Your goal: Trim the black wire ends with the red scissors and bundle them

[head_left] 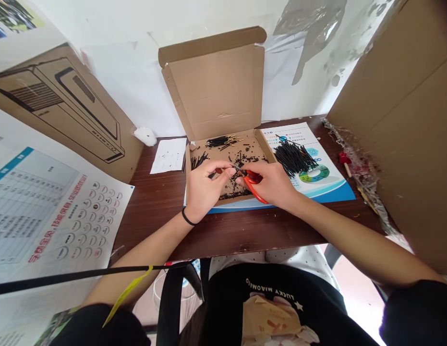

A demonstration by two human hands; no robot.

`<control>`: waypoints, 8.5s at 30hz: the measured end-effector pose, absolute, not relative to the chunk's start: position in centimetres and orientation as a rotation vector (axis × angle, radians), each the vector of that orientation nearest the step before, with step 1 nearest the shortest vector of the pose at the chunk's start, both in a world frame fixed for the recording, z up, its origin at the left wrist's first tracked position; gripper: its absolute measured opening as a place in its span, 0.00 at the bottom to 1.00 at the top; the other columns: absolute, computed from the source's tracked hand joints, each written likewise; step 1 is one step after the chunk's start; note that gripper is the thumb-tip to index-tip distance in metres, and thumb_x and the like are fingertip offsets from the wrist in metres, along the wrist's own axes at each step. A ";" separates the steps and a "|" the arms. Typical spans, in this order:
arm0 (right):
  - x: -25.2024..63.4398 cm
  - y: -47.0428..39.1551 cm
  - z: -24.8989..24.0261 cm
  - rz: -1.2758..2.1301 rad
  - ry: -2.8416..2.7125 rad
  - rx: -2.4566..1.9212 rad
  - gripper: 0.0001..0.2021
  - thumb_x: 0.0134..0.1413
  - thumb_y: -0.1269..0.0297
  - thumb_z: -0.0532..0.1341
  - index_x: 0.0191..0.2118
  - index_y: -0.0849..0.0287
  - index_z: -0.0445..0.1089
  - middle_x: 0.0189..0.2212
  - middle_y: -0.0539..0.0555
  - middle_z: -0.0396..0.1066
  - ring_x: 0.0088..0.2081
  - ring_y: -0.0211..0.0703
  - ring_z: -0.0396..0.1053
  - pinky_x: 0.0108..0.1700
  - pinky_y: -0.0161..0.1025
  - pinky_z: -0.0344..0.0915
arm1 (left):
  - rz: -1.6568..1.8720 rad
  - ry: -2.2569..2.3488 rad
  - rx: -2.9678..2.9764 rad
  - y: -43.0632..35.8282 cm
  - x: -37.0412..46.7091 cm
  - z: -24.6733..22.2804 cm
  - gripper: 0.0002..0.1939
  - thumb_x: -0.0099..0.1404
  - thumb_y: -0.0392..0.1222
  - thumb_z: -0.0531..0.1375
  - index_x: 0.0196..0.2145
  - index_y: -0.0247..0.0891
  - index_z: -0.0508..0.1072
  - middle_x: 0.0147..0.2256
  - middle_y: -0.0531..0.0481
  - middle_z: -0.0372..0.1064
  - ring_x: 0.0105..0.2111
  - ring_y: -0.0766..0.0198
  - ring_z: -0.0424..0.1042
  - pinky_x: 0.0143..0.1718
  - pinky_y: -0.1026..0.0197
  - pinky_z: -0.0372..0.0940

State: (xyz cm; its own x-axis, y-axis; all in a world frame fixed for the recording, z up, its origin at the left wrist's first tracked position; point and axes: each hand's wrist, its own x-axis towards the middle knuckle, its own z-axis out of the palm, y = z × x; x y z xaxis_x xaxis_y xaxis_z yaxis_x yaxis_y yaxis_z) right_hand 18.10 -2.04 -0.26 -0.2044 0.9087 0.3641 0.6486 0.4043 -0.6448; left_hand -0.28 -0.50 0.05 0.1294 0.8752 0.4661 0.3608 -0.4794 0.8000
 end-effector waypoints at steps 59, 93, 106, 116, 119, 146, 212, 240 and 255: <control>18.2 -1.7 -0.1 0.933 -1.585 -1.268 0.17 0.46 0.49 0.68 0.34 0.58 0.74 0.25 0.49 0.70 0.28 0.37 0.62 0.32 0.36 0.57 | 1.209 0.920 1.277 -0.4 0.6 0.4 0.15 0.54 0.51 0.71 0.35 0.40 0.78 0.33 0.50 0.78 0.31 0.68 0.73 0.36 0.63 0.67; 24.9 0.3 2.2 -0.132 -1.983 -2.321 0.14 0.55 0.68 0.55 0.44 0.59 0.75 0.36 0.65 0.75 0.34 0.52 0.71 0.28 0.40 0.47 | 0.688 1.572 2.458 2.3 -2.0 0.1 0.26 0.71 0.51 0.51 0.18 0.39 0.70 0.22 0.48 0.70 0.31 0.59 0.69 0.41 0.53 0.64; 20.3 -0.6 0.2 -0.410 -2.490 -1.307 0.16 0.63 0.73 0.50 0.45 0.61 0.75 0.35 0.59 0.76 0.41 0.49 0.66 0.42 0.43 0.59 | 0.924 1.124 1.781 1.3 0.2 -0.4 0.22 0.63 0.60 0.58 0.31 0.37 0.77 0.28 0.48 0.73 0.25 0.66 0.65 0.28 0.62 0.58; 20.1 -1.0 0.7 -0.515 -2.463 -1.342 0.19 0.65 0.74 0.46 0.45 0.60 0.74 0.34 0.58 0.77 0.40 0.49 0.67 0.40 0.42 0.57 | 0.843 1.324 1.826 1.8 -1.1 0.7 0.13 0.63 0.47 0.59 0.26 0.37 0.76 0.23 0.50 0.73 0.21 0.68 0.64 0.24 0.62 0.57; 21.1 -0.4 0.1 -0.545 -2.338 -1.457 0.17 0.62 0.73 0.49 0.47 0.61 0.74 0.35 0.59 0.77 0.40 0.50 0.67 0.36 0.42 0.55 | 0.963 1.470 2.021 2.1 -1.5 0.4 0.12 0.63 0.45 0.60 0.26 0.39 0.78 0.24 0.50 0.73 0.23 0.66 0.66 0.28 0.60 0.59; 21.4 0.2 -0.6 -0.269 -2.153 -1.705 0.13 0.57 0.64 0.56 0.44 0.54 0.74 0.32 0.57 0.76 0.35 0.49 0.70 0.28 0.40 0.43 | 0.337 1.752 2.621 3.1 -3.1 0.2 0.09 0.63 0.42 0.59 0.30 0.37 0.77 0.38 0.38 0.72 0.46 0.42 0.68 0.47 0.41 0.64; 18.3 0.2 -1.4 1.391 -1.247 -1.124 0.22 0.41 0.48 0.70 0.38 0.60 0.74 0.24 0.50 0.73 0.24 0.37 0.67 0.28 0.36 0.67 | 1.205 0.963 1.266 1.6 -0.5 -1.3 0.16 0.60 0.53 0.66 0.36 0.37 0.76 0.30 0.51 0.74 0.32 0.67 0.73 0.42 0.61 0.69; 17.8 -0.7 -2.2 0.338 -1.896 -1.313 0.21 0.55 0.43 0.62 0.34 0.58 0.78 0.19 0.50 0.69 0.20 0.34 0.60 0.25 0.32 0.57 | 1.142 1.077 1.810 0.8 -0.3 -1.0 0.10 0.67 0.45 0.59 0.31 0.37 0.74 0.32 0.49 0.73 0.32 0.66 0.69 0.34 0.64 0.64; 18.1 -0.7 -2.3 0.248 -1.976 -1.313 0.21 0.57 0.45 0.59 0.34 0.58 0.78 0.20 0.51 0.69 0.22 0.36 0.60 0.27 0.33 0.56 | 1.151 1.095 1.792 0.7 -0.1 -1.0 0.15 0.66 0.52 0.60 0.31 0.38 0.75 0.32 0.49 0.72 0.29 0.66 0.66 0.31 0.64 0.60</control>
